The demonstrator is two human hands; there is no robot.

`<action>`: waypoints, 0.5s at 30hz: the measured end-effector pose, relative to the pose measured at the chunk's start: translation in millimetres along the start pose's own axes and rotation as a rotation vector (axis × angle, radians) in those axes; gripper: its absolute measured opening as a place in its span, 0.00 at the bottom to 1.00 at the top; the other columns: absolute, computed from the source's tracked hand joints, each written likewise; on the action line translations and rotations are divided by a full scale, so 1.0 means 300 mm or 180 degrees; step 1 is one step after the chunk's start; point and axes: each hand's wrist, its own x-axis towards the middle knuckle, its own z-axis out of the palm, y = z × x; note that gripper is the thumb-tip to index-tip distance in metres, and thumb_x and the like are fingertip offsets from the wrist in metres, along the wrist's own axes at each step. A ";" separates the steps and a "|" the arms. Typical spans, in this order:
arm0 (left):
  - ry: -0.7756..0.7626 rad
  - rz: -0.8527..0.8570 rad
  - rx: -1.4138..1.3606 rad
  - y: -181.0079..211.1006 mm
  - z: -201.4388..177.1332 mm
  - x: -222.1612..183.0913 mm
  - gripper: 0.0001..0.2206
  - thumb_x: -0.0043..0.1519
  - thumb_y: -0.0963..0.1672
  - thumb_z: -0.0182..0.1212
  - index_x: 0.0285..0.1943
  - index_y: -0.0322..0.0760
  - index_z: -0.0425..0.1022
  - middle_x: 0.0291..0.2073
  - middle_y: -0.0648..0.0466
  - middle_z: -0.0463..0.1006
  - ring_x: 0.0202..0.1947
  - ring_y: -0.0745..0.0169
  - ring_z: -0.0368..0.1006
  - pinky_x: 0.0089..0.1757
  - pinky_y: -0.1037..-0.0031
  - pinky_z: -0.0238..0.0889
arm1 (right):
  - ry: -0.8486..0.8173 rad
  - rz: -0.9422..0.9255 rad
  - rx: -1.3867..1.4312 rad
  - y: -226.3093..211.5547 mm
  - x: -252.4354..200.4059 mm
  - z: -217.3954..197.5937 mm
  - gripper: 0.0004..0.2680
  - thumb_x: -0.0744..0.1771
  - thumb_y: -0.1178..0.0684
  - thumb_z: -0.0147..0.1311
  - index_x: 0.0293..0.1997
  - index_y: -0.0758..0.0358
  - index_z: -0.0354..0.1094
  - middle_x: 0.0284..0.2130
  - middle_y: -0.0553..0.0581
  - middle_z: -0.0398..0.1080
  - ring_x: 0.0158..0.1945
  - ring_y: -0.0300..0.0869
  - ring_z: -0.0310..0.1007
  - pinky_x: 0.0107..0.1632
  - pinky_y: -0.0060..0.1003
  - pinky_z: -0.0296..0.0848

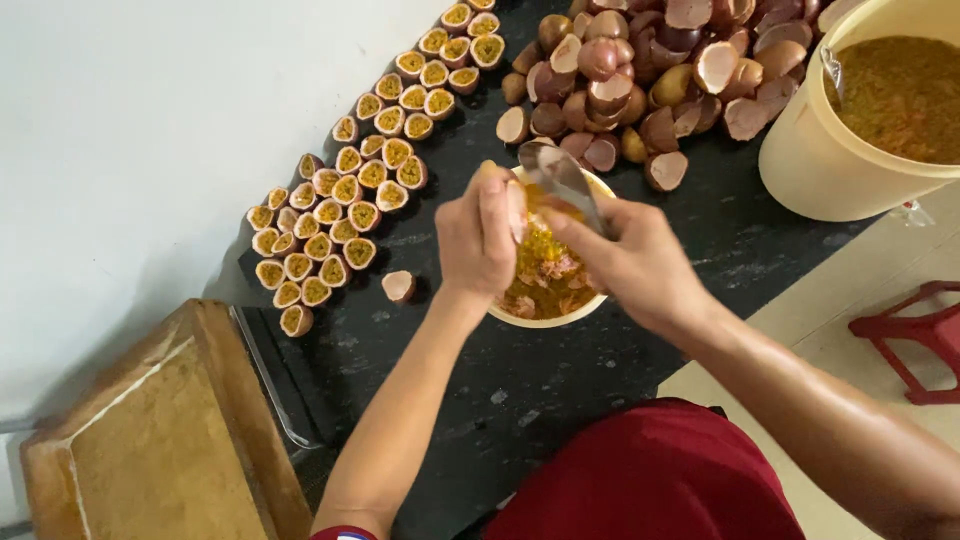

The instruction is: Scooping the pulp out of halved passion fruits into a bucket using a spoon.

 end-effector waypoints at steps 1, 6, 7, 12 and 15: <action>0.0001 0.0006 -0.0003 0.005 0.010 -0.006 0.23 0.74 0.52 0.34 0.41 0.34 0.73 0.20 0.53 0.75 0.23 0.60 0.77 0.29 0.71 0.66 | 0.0004 -0.0004 -0.0001 0.007 0.011 0.014 0.15 0.71 0.45 0.56 0.47 0.72 0.79 0.21 0.55 0.63 0.23 0.38 0.58 0.26 0.38 0.57; 0.0261 -0.0058 -0.0078 0.009 0.037 -0.030 0.25 0.76 0.53 0.34 0.45 0.30 0.74 0.24 0.48 0.77 0.26 0.58 0.77 0.32 0.67 0.68 | -0.0058 -0.0505 -0.0003 0.032 0.049 0.044 0.13 0.68 0.46 0.59 0.39 0.72 0.76 0.27 0.49 0.72 0.31 0.30 0.65 0.34 0.31 0.70; 0.0272 -0.0068 -0.0071 -0.012 0.038 -0.035 0.25 0.76 0.53 0.34 0.45 0.30 0.74 0.24 0.48 0.77 0.26 0.58 0.77 0.32 0.67 0.68 | -0.0074 -0.0503 -0.0007 0.033 0.049 0.040 0.13 0.68 0.46 0.59 0.39 0.72 0.76 0.27 0.49 0.72 0.31 0.30 0.65 0.34 0.31 0.70; 0.0557 -0.0766 -0.0238 -0.061 -0.008 -0.013 0.31 0.72 0.57 0.28 0.38 0.36 0.76 0.21 0.53 0.77 0.21 0.68 0.75 0.24 0.71 0.66 | -0.0126 -0.0524 -0.0267 0.050 0.064 0.017 0.12 0.67 0.47 0.60 0.39 0.69 0.78 0.28 0.54 0.77 0.33 0.33 0.71 0.38 0.35 0.74; 0.0755 -0.0733 -0.0167 -0.095 -0.086 0.050 0.33 0.73 0.58 0.28 0.36 0.36 0.76 0.21 0.53 0.76 0.21 0.69 0.72 0.27 0.71 0.65 | 0.0006 -0.1583 -0.1498 0.045 0.064 -0.001 0.13 0.64 0.51 0.62 0.51 0.65 0.76 0.32 0.65 0.78 0.34 0.46 0.81 0.40 0.42 0.76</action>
